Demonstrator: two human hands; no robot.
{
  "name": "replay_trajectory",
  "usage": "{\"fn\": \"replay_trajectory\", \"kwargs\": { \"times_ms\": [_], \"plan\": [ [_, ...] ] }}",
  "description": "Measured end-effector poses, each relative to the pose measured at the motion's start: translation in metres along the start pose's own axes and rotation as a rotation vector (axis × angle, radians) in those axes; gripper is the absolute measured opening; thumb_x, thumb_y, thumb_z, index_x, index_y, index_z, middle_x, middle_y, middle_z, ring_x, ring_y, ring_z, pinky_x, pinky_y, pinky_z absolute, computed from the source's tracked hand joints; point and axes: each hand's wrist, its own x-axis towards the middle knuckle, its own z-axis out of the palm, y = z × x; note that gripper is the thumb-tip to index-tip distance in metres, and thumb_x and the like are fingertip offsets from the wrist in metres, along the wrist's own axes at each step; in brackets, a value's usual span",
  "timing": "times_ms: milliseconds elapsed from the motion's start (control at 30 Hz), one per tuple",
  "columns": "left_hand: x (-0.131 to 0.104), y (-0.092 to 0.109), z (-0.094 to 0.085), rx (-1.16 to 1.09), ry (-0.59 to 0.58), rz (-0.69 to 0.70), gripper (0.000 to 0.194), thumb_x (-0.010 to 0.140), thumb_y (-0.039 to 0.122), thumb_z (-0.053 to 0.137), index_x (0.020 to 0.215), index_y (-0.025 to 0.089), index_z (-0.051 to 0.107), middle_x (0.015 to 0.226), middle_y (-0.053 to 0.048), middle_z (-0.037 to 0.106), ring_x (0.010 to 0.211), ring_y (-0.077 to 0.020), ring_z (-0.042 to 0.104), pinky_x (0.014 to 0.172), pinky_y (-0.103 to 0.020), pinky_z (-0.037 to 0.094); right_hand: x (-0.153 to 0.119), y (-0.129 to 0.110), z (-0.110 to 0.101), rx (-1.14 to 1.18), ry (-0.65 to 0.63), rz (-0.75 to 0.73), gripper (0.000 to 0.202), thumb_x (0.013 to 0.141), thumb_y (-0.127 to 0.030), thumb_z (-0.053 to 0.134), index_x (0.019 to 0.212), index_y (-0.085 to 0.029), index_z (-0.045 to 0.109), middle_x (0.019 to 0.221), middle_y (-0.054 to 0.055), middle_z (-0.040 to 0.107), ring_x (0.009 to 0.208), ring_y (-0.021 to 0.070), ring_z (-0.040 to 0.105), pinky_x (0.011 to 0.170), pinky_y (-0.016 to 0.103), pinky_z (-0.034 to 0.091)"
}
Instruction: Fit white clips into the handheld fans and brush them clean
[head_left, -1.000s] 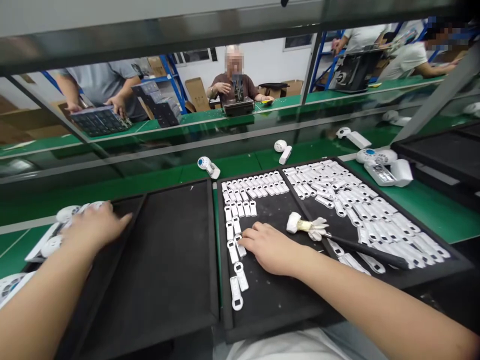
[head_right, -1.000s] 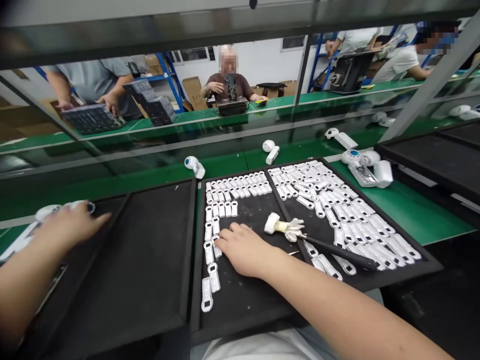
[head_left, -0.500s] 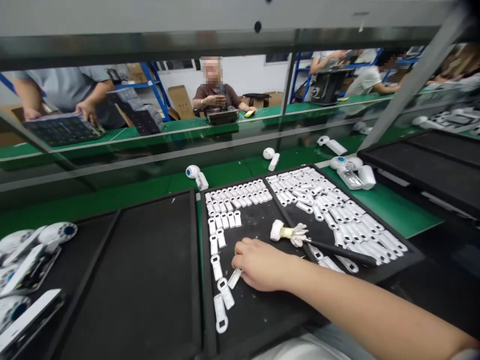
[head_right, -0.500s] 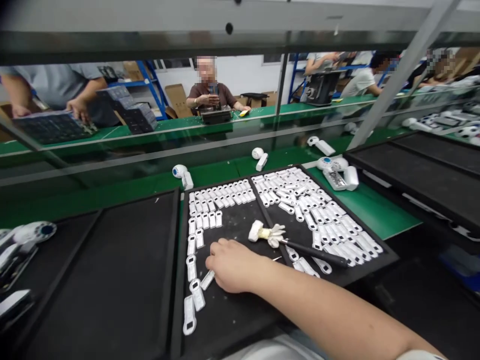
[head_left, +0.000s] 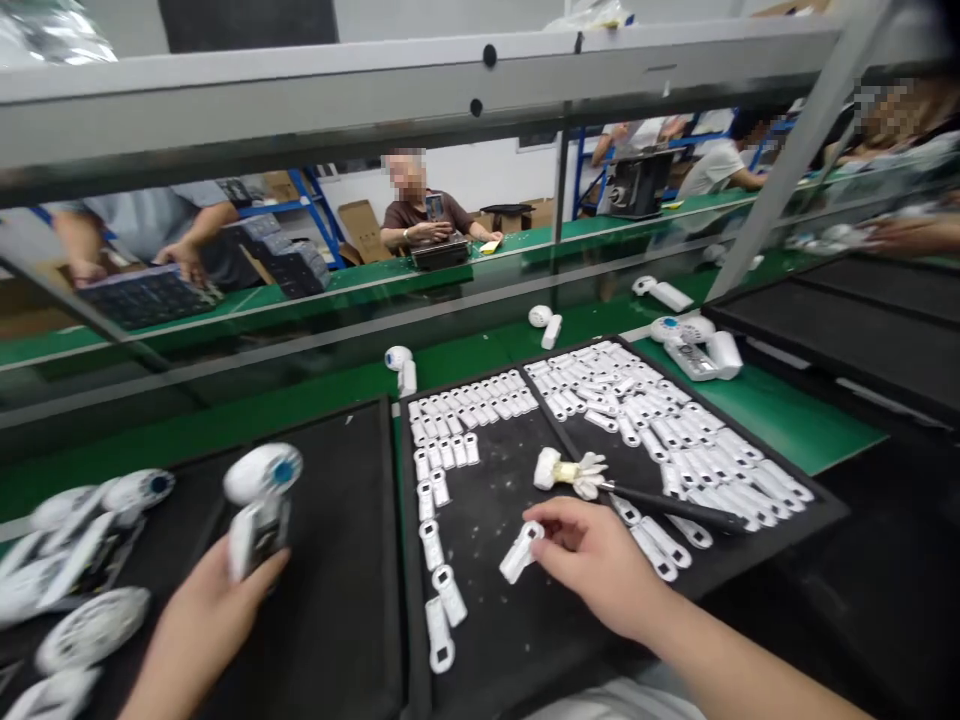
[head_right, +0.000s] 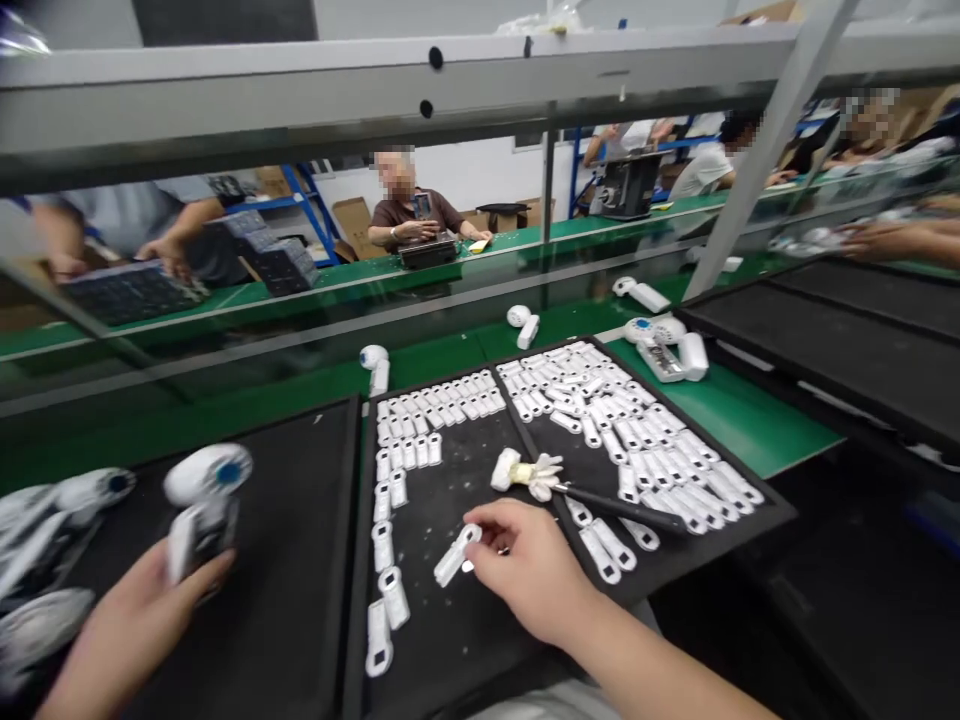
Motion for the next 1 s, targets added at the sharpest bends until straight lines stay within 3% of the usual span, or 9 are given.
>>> {"fn": "replay_trajectory", "kwargs": {
  "times_ms": [133, 267, 433, 600, 700, 767, 867, 933, 1000],
  "plan": [
    [-0.036, 0.048, 0.031, -0.597, -0.371, -0.11, 0.058, 0.055, 0.032, 0.081, 0.105, 0.022, 0.053, 0.082, 0.0, 0.063, 0.069, -0.0202, 0.061, 0.066, -0.039, 0.057, 0.004, -0.014, 0.018, 0.18, 0.044, 0.003, 0.035, 0.066, -0.037, 0.073, 0.094, -0.015, 0.072, 0.084, 0.006, 0.069, 0.075, 0.018, 0.065, 0.071, 0.03, 0.055],
    [-0.08, 0.087, 0.08, -0.685, -0.701, 0.093, 0.065, 0.063, 0.021, 0.079, 0.121, 0.019, 0.051, 0.088, -0.003, 0.064, 0.069, -0.0176, 0.061, 0.062, -0.03, 0.053, 0.006, -0.032, 0.033, 0.304, 0.082, 0.021, 0.03, 0.06, -0.03, 0.078, 0.083, -0.017, 0.064, 0.072, 0.001, 0.067, 0.07, 0.017, 0.065, 0.067, 0.029, 0.057],
    [-0.11, 0.101, 0.108, -0.461, -0.63, 0.228, 0.085, 0.069, 0.016, 0.077, 0.144, 0.025, 0.038, 0.133, -0.009, 0.058, 0.12, -0.0277, 0.056, 0.1, -0.035, 0.044, 0.012, -0.033, 0.028, 0.314, 0.11, 0.027, 0.025, 0.063, -0.029, 0.078, 0.08, -0.018, 0.063, 0.069, 0.0, 0.067, 0.067, 0.0168, 0.066, 0.064, 0.028, 0.057],
    [-0.115, 0.099, 0.118, -0.395, -0.661, 0.33, 0.076, 0.082, 0.014, 0.063, 0.149, 0.029, 0.031, 0.146, -0.006, 0.049, 0.135, -0.0242, 0.045, 0.113, -0.035, 0.033, 0.012, -0.022, 0.027, 0.227, 0.155, 0.053, 0.032, 0.064, -0.037, 0.08, 0.088, -0.016, 0.072, 0.079, 0.005, 0.072, 0.075, 0.0209, 0.069, 0.068, 0.031, 0.059],
    [-0.115, 0.095, 0.123, -0.42, -0.625, 0.313, 0.075, 0.082, 0.015, 0.062, 0.149, 0.029, 0.031, 0.147, -0.006, 0.047, 0.136, -0.0244, 0.043, 0.114, -0.036, 0.031, 0.012, -0.02, 0.031, 0.163, 0.173, -0.045, 0.03, 0.071, -0.039, 0.076, 0.091, -0.017, 0.075, 0.096, 0.009, 0.073, 0.081, 0.0214, 0.07, 0.071, 0.032, 0.06],
    [-0.112, 0.092, 0.125, -0.468, -0.611, 0.265, 0.076, 0.08, 0.015, 0.064, 0.148, 0.029, 0.033, 0.138, -0.006, 0.053, 0.127, -0.0244, 0.051, 0.107, -0.036, 0.04, 0.014, -0.018, 0.024, 0.019, 0.145, -0.185, 0.027, 0.079, -0.038, 0.07, 0.097, -0.018, 0.075, 0.108, 0.01, 0.071, 0.087, 0.0214, 0.07, 0.076, 0.033, 0.06],
    [-0.105, 0.09, 0.121, -0.643, -0.681, 0.093, 0.066, 0.072, 0.013, 0.064, 0.134, 0.025, 0.044, 0.102, -0.003, 0.062, 0.083, -0.0199, 0.062, 0.068, -0.031, 0.052, 0.02, -0.007, -0.008, -0.52, 0.138, -0.409, 0.043, 0.085, -0.037, 0.065, 0.123, -0.017, 0.064, 0.122, 0.013, 0.065, 0.109, 0.0284, 0.063, 0.094, 0.044, 0.054],
    [-0.099, 0.092, 0.115, -0.806, -0.731, -0.023, 0.052, 0.069, 0.014, 0.062, 0.118, 0.022, 0.049, 0.088, -0.001, 0.057, 0.067, -0.0158, 0.057, 0.052, -0.027, 0.045, 0.027, 0.009, -0.038, -0.978, 0.184, -0.427, 0.055, 0.082, -0.037, 0.069, 0.129, -0.012, 0.057, 0.12, 0.018, 0.064, 0.112, 0.036, 0.06, 0.093, 0.052, 0.051],
    [-0.093, 0.094, 0.106, -0.946, -0.733, -0.089, 0.042, 0.068, 0.015, 0.062, 0.107, 0.021, 0.049, 0.087, 0.0, 0.055, 0.065, -0.014, 0.055, 0.049, -0.025, 0.042, 0.035, 0.027, -0.065, -1.296, 0.159, -0.335, 0.042, 0.084, -0.034, 0.066, 0.118, -0.01, 0.06, 0.103, 0.017, 0.067, 0.095, 0.0351, 0.065, 0.079, 0.047, 0.053]
  ]
}}
